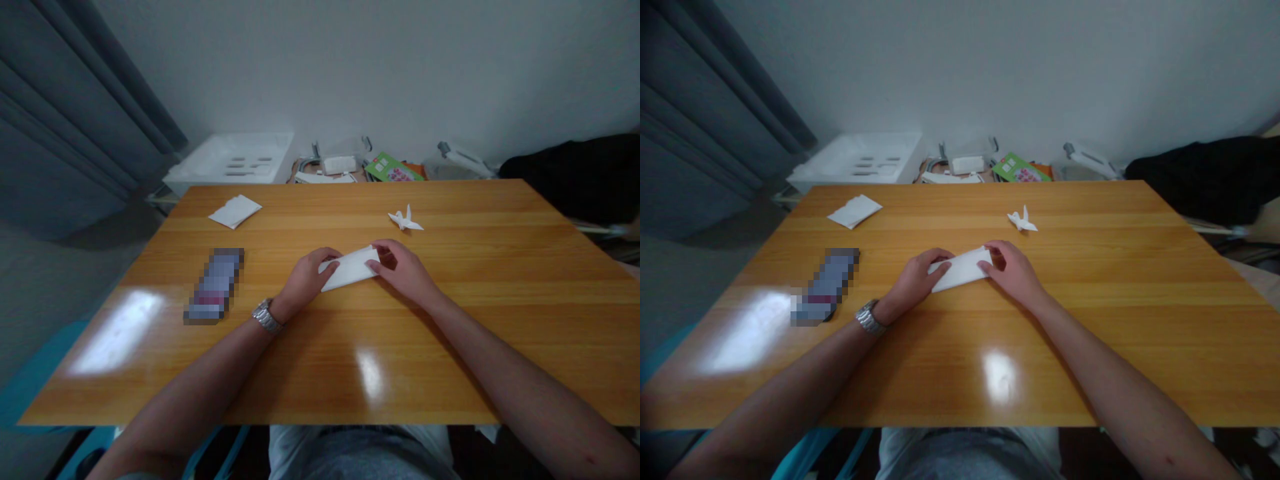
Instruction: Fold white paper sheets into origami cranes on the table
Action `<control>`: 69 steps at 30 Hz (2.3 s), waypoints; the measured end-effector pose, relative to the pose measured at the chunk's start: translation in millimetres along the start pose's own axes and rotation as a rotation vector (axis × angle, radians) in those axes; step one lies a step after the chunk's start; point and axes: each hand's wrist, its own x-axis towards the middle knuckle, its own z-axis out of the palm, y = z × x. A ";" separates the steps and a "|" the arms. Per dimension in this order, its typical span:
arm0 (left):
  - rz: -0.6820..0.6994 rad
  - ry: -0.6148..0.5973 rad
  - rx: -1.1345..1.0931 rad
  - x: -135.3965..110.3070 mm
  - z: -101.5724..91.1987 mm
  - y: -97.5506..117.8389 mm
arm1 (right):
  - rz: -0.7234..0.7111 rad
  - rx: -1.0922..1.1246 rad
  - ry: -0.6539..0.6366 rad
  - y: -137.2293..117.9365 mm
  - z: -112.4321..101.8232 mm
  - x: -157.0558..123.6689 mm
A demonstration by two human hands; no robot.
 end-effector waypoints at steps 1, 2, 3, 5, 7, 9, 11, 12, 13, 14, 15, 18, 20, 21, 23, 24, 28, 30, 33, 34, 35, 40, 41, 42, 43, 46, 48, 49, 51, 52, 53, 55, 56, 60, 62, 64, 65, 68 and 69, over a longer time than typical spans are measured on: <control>-0.012 0.020 -0.034 0.4 0.4 0.0 | 0.051 0.095 0.014 -0.1 0.6 0.1; -0.022 0.038 -0.068 0.7 0.8 0.0 | 0.101 0.193 0.017 -0.5 1.4 0.2; -0.029 0.051 -0.099 0.9 1.4 -0.2 | 0.149 0.289 0.013 -1.1 2.3 0.3; -0.043 0.056 -0.153 0.6 3.2 -0.6 | 0.233 0.439 -0.002 -3.6 3.9 -0.1; -0.057 0.029 -0.194 -0.6 5.6 -0.6 | 0.304 0.542 -0.001 -7.7 4.8 -0.9; -0.065 -0.010 -0.237 -2.2 8.4 0.2 | 0.350 0.611 0.025 -12.2 4.6 -1.8; -0.067 -0.051 -0.296 -3.7 11.0 1.6 | 0.363 0.643 0.043 -15.7 3.5 -2.5; -0.069 -0.065 -0.326 -4.3 12.0 2.5 | 0.358 0.637 0.046 -16.7 2.8 -2.6; -0.071 -0.076 -0.350 -4.8 12.8 3.6 | 0.349 0.616 0.045 -17.3 2.1 -2.6; -0.072 -0.081 -0.366 -5.0 13.2 4.9 | 0.335 0.585 0.042 -17.4 1.4 -2.6; -0.072 -0.077 -0.373 -5.1 13.4 6.2 | 0.316 0.548 0.031 -17.3 0.9 -2.7; -0.064 -0.049 -0.381 -4.5 12.9 10.7 | 0.236 0.420 -0.051 -17.6 1.1 -4.2; -0.064 -0.039 -0.407 -3.9 12.7 13.2 | 0.192 0.367 -0.128 -19.9 2.3 -6.4; -0.060 -0.036 -0.419 -3.8 12.9 14.1 | 0.183 0.361 -0.157 -21.8 3.1 -7.6; -0.052 -0.034 -0.432 -3.9 13.7 15.2 | 0.171 0.358 -0.191 -26.3 4.3 -9.7; -0.054 -0.034 -0.434 -4.1 14.4 15.4 | 0.170 0.354 -0.194 -28.5 4.8 -10.4; -0.103 -0.034 -0.474 -5.3 18.1 15.5 | 0.172 0.349 -0.182 -34.5 5.5 -11.9; -0.119 -0.030 -0.511 -5.5 20.0 15.8 | 0.176 0.352 -0.170 -35.6 5.8 -12.4; -0.128 -0.035 -0.557 -5.7 22.2 16.6 | 0.181 0.342 -0.148 -36.8 6.2 -13.3; -0.129 -0.039 -0.571 -5.8 22.6 16.8 | 0.183 0.335 -0.142 -37.3 6.2 -13.5; -0.133 -0.043 -0.583 -6.0 23.0 16.9 | 0.184 0.329 -0.138 -37.9 6.0 -13.7; -0.150 -0.059 -0.611 -7.2 24.2 16.8 | 0.181 0.312 -0.140 -40.3 4.3 -13.6; -0.145 -0.058 -0.613 -7.3 24.5 16.8 | 0.176 0.306 -0.141 -40.5 3.9 -13.6; -0.142 -0.057 -0.616 -7.5 24.7 16.9 | 0.172 0.297 -0.141 -40.6 3.6 -13.7; -0.143 -0.056 -0.618 -7.5 25.0 17.0 | 0.170 0.289 -0.141 -40.7 3.3 -13.7; -0.159 -0.048 -0.621 -7.8 25.5 17.8 | 0.172 0.274 -0.139 -41.3 2.7 -13.8; -0.159 -0.046 -0.620 -7.9 25.4 18.2 | 0.170 0.268 -0.143 -41.9 2.3 -13.9; -0.156 -0.044 -0.620 -8.0 25.3 18.3 | 0.169 0.264 -0.143 -42.1 2.1 -13.9; -0.153 -0.047 -0.610 -8.2 25.0 18.1 | 0.168 0.255 -0.145 -42.5 1.8 -13.9; -0.155 -0.049 -0.602 -8.2 25.0 17.9 | 0.167 0.253 -0.145 -42.7 1.7 -14.0; -0.157 -0.050 -0.592 -8.3 25.0 17.6 | 0.166 0.253 -0.143 -42.7 1.7 -14.0; -0.154 -0.054 -0.576 -8.4 25.3 17.1 | 0.165 0.256 -0.140 -42.8 1.7 -14.1; -0.148 -0.051 -0.570 -8.5 25.4 17.1 | 0.167 0.256 -0.138 -42.9 1.7 -14.1; -0.097 -0.023 -0.561 -8.5 24.6 18.8 | 0.170 0.252 -0.148 -44.0 1.6 -14.2; -0.063 -0.014 -0.561 -8.4 23.4 20.0 | 0.165 0.251 -0.161 -45.0 1.5 -14.2; -0.039 -0.010 -0.552 -8.5 22.4 20.8 | 0.158 0.249 -0.170 -46.0 1.4 -14.2; -0.033 -0.007 -0.542 -8.6 21.9 20.9 | 0.154 0.249 -0.173 -46.3 1.4 -14.2; -0.036 -0.001 -0.508 -8.9 21.1 21.0 | 0.145 0.253 -0.180 -46.4 1.5 -14.2; -0.040 -0.002 -0.501 -9.0 20.9 21.2 | 0.144 0.254 -0.182 -46.3 1.5 -14.3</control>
